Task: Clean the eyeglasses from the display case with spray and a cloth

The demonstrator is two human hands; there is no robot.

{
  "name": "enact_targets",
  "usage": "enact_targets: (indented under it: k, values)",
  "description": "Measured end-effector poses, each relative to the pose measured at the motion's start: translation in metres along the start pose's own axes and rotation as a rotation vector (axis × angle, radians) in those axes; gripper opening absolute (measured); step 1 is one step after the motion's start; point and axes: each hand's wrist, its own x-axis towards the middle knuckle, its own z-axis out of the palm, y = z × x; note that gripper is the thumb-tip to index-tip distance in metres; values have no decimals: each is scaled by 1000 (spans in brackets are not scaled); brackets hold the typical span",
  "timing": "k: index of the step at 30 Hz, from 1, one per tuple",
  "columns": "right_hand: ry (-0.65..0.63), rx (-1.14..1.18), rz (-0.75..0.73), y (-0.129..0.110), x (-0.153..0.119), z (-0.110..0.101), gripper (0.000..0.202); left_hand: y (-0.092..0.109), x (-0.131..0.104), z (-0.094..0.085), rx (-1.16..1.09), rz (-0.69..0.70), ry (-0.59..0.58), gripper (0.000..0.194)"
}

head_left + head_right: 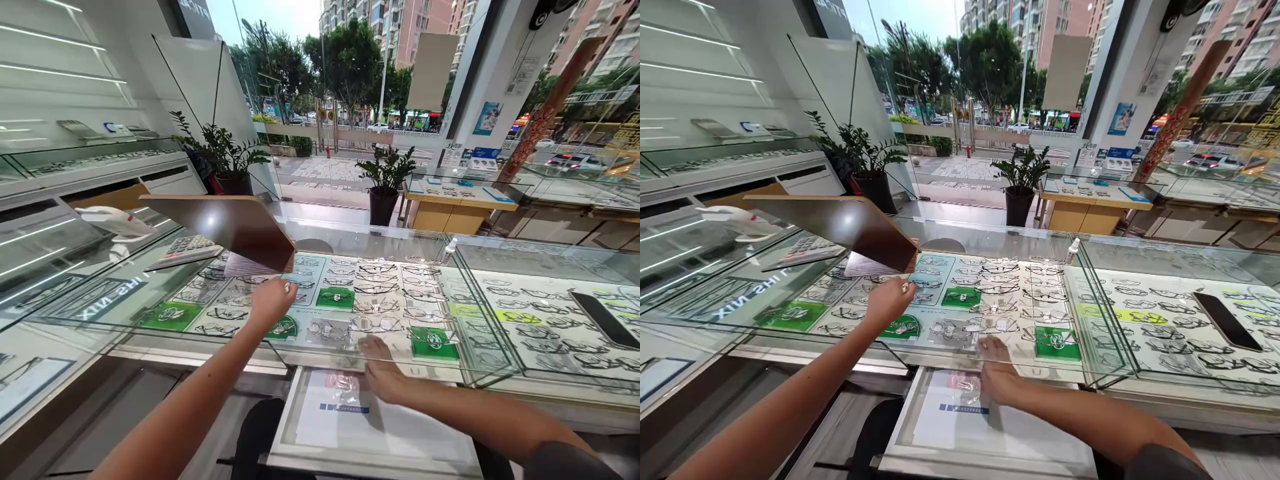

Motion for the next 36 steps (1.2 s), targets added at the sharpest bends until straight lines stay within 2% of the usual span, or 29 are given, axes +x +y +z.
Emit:
enact_targets:
  k: [2,4,7,9,11,14,16,18,21,25,30,36]
  values:
    - [-64,30,25,-16,-26,9,52,-1,-1,1,-8,14,3,42]
    - [-166,91,-26,-37,-53,3,61,-1,-1,2,-15,18,2,44]
    - [-197,135,-173,-72,-84,-38,61,-2,-1,3,-20,22,7,44]
    - [-107,94,-231,-91,-88,-82,63,-2,-1,4,-21,24,11,44]
    - [110,-32,-198,-99,-75,-131,63,-2,0,5,-20,22,17,43]
    - [329,-330,-175,-83,-23,-196,58,-2,0,6,-23,13,23,43]
    - [343,-485,-108,-58,23,-225,56,-3,0,7,-29,10,20,43]
    - [266,-545,33,-28,68,-240,53,-3,1,7,-35,6,18,43]
    - [233,-550,144,14,120,-242,49,-4,1,9,-39,6,20,43]
    - [202,-557,231,54,158,-230,38,-6,2,10,-43,14,27,42]
    - [168,-571,266,80,177,-212,41,-6,2,10,-45,18,28,41]
    - [123,-548,271,85,175,-202,38,-4,0,8,-51,6,16,38]
